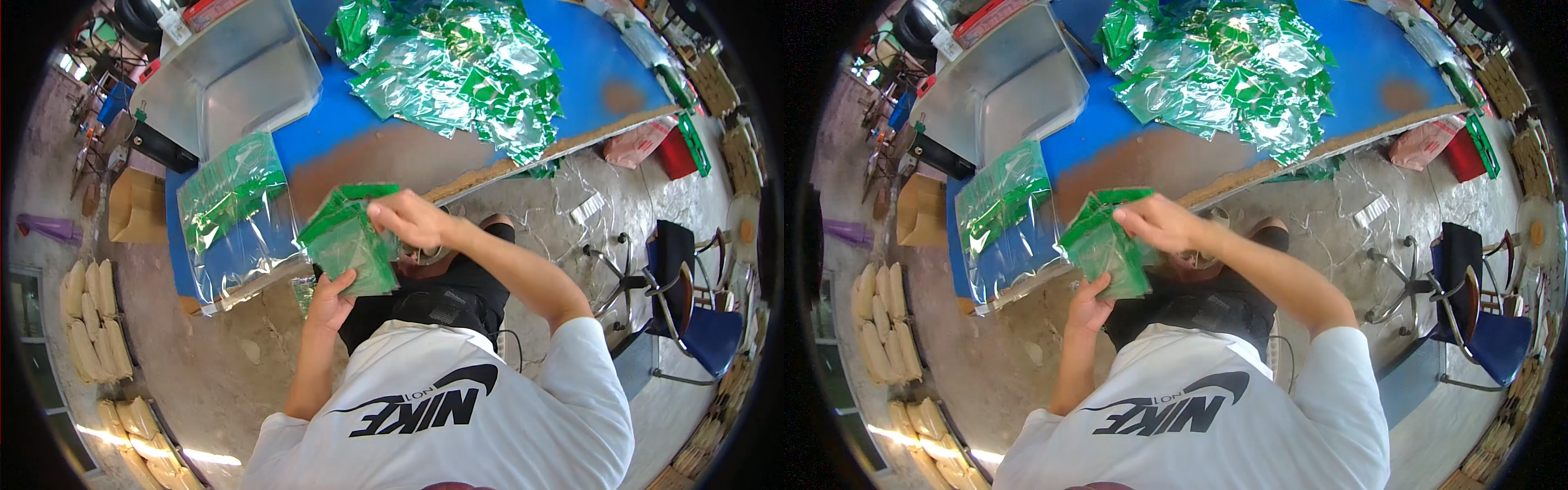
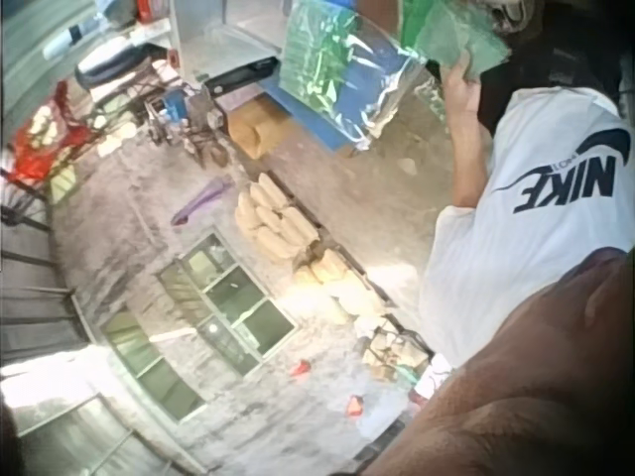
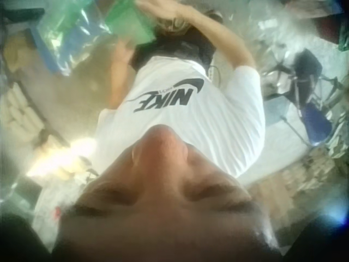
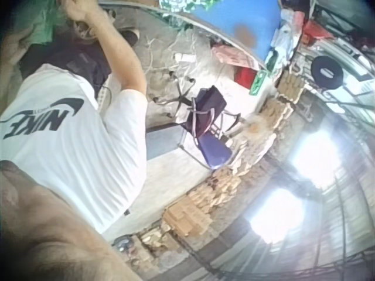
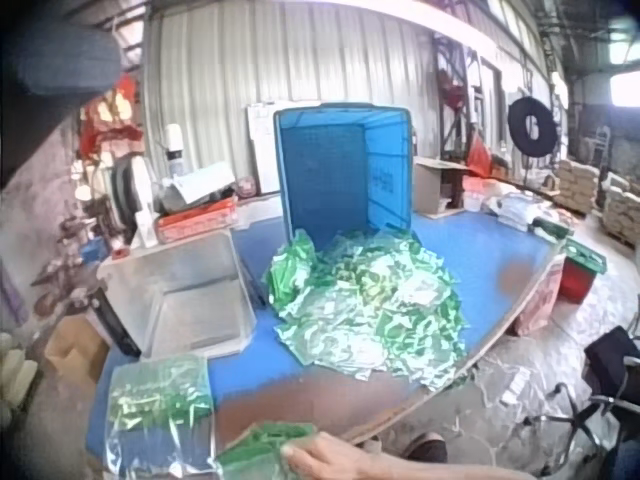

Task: Sorting and packing green plastic bags into a larger transparent bag.

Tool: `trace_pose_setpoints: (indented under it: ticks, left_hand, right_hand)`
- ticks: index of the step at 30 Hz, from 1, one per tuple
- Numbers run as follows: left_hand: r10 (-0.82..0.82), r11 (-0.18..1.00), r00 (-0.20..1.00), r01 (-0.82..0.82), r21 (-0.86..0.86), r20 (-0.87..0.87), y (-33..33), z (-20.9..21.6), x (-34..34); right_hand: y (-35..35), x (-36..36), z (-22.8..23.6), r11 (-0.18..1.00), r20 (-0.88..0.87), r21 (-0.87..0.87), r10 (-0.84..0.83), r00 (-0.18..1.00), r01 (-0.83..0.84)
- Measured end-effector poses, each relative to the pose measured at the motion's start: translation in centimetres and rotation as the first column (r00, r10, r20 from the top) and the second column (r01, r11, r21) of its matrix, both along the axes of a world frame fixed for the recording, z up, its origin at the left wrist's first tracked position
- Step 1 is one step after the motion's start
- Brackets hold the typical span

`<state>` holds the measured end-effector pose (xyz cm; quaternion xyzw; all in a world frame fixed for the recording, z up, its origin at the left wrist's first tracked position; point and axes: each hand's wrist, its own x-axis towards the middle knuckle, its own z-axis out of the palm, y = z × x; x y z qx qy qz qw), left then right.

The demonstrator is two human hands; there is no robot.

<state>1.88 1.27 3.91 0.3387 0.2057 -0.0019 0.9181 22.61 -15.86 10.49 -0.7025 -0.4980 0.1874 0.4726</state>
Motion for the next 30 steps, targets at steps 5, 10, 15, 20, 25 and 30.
trace_pose_setpoints:
  ticks: [5,10,15,20,25,30]
  left_hand:
    - [0.032,0.999,0.999,-0.032,-0.006,0.015,-1.3,0.0,1.9]
    - [0.141,0.956,0.989,-0.123,-0.265,0.050,-1.9,-1.6,1.0]
    - [0.051,0.996,0.998,-0.048,-0.075,0.048,-3.3,-0.3,2.4]
    - [0.111,0.989,0.993,-0.109,-0.098,0.025,-2.4,-1.2,1.9]
    - [0.213,0.914,0.973,-0.165,-0.372,0.092,-1.6,-2.4,-0.8]
    - [0.216,0.882,0.967,-0.134,-0.451,0.135,-0.8,-2.5,-1.5]
  right_hand:
    - [-1.4,9.6,-1.7,0.720,0.731,0.092,-0.518,0.445,0.688]
    - [-4.5,4.3,-1.6,0.963,0.691,-0.078,-0.134,0.710,0.258]
    - [-3.5,1.6,1.3,0.992,0.214,-0.097,-0.059,0.975,0.081]
    - [-2.9,8.6,-2.3,0.773,0.780,-0.250,-0.196,0.595,0.583]
    - [-2.0,1.5,-1.2,0.940,0.680,-0.189,-0.083,0.728,0.284]
    - [-1.8,1.1,-1.4,0.941,0.699,-0.084,-0.179,0.692,0.328]
